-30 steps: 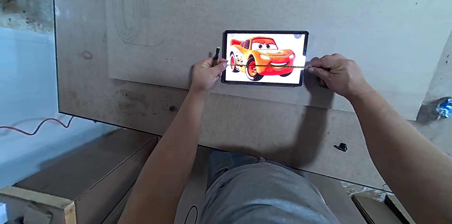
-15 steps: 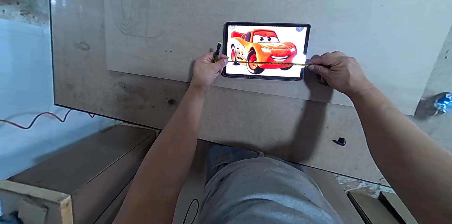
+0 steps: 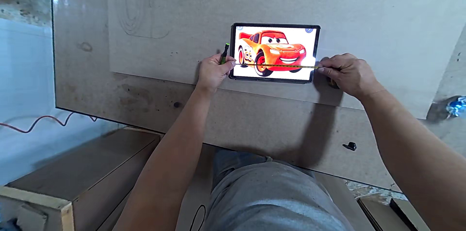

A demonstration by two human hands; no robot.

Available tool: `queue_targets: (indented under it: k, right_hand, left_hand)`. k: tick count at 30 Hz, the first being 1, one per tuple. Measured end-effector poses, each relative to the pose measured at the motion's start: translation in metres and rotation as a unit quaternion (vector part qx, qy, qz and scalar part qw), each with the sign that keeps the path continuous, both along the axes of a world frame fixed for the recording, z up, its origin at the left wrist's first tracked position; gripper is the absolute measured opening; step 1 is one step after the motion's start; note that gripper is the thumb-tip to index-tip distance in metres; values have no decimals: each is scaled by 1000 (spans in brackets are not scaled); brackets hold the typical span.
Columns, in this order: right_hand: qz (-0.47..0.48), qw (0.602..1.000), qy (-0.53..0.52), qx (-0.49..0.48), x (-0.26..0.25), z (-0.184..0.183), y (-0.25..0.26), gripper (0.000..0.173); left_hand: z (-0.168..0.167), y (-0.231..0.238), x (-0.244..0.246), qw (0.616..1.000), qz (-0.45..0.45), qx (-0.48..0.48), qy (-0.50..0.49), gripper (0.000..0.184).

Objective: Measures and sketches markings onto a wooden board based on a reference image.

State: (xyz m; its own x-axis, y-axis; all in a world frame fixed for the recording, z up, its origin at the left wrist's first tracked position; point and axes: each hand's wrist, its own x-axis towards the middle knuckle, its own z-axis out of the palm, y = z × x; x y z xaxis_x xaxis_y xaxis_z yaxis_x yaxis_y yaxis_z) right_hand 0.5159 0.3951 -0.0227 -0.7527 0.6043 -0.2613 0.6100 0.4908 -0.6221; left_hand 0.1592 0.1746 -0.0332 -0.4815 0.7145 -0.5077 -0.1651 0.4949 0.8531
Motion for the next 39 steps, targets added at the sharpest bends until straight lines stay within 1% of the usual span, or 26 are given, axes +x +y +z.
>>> queue_targets:
  k: [35,39]
  right_hand:
    - [-4,1000,6,4,2,-2,1,21]
    - [-8,1000,17,-2,2,8,-13,18]
  left_hand:
    - [2,1,0,1000,0,-6,-5,8]
    - [8,-4,3,999,11,33,-30,9]
